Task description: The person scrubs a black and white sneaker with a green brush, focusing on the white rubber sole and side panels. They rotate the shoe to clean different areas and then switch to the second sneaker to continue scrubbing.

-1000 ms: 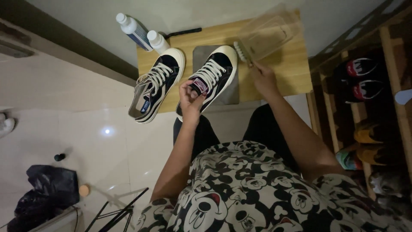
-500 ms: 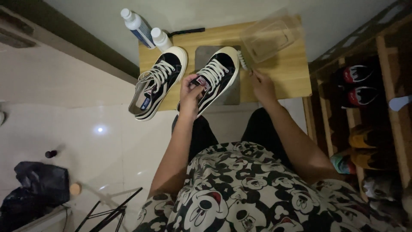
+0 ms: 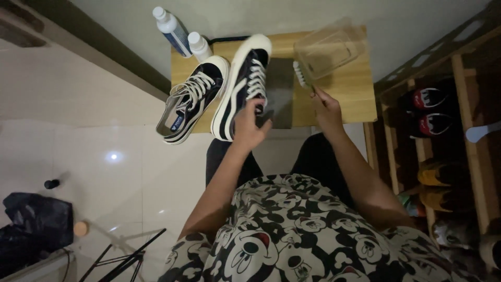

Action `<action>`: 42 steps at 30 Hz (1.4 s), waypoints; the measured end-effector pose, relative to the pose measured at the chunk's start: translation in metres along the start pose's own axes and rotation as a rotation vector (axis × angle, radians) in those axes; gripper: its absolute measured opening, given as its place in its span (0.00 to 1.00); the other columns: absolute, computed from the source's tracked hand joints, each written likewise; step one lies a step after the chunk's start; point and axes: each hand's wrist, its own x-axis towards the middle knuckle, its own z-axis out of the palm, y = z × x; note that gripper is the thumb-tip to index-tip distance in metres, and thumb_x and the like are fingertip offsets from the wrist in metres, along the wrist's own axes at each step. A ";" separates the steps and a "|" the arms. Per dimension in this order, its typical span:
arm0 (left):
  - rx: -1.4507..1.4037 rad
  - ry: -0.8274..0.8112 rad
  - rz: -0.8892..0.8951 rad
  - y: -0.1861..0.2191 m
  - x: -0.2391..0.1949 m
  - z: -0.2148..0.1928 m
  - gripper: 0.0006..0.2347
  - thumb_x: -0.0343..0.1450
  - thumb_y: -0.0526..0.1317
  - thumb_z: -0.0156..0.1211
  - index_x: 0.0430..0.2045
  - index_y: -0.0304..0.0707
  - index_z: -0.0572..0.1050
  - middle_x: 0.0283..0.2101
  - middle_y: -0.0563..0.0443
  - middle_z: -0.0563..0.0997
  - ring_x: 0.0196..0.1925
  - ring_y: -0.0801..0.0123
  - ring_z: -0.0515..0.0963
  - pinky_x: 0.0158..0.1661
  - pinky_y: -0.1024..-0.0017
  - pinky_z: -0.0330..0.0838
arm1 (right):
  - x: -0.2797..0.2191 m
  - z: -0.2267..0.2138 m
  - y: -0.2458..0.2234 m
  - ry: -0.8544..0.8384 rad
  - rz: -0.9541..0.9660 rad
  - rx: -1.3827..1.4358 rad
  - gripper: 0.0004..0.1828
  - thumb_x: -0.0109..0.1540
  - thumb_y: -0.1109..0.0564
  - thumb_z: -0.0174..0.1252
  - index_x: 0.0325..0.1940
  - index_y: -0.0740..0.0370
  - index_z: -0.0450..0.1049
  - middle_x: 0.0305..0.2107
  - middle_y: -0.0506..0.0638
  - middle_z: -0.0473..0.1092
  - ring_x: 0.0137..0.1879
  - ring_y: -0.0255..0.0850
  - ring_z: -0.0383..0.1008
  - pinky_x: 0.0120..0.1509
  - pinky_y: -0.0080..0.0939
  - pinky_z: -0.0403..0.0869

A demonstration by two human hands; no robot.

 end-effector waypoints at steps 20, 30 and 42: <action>0.312 -0.253 0.036 0.062 -0.049 -0.013 0.22 0.66 0.40 0.67 0.56 0.38 0.72 0.52 0.31 0.74 0.54 0.45 0.77 0.54 0.58 0.71 | -0.026 0.061 -0.036 -0.262 -0.524 -0.824 0.22 0.73 0.45 0.47 0.68 0.52 0.73 0.41 0.59 0.79 0.47 0.55 0.80 0.50 0.55 0.77; 0.345 0.282 -0.076 0.037 -0.077 -0.076 0.47 0.53 0.35 0.81 0.69 0.30 0.57 0.63 0.19 0.64 0.62 0.24 0.69 0.56 0.37 0.67 | -0.032 0.059 -0.027 -0.198 -0.603 -0.805 0.22 0.71 0.52 0.51 0.69 0.50 0.72 0.29 0.55 0.78 0.34 0.49 0.80 0.36 0.45 0.75; 0.442 0.108 -0.191 -0.014 -0.088 -0.055 0.48 0.62 0.52 0.74 0.71 0.29 0.47 0.64 0.27 0.69 0.58 0.38 0.74 0.49 0.50 0.73 | 0.091 -0.075 -0.042 0.059 -0.236 -0.933 0.20 0.71 0.55 0.48 0.63 0.67 0.73 0.42 0.65 0.76 0.43 0.62 0.76 0.42 0.60 0.71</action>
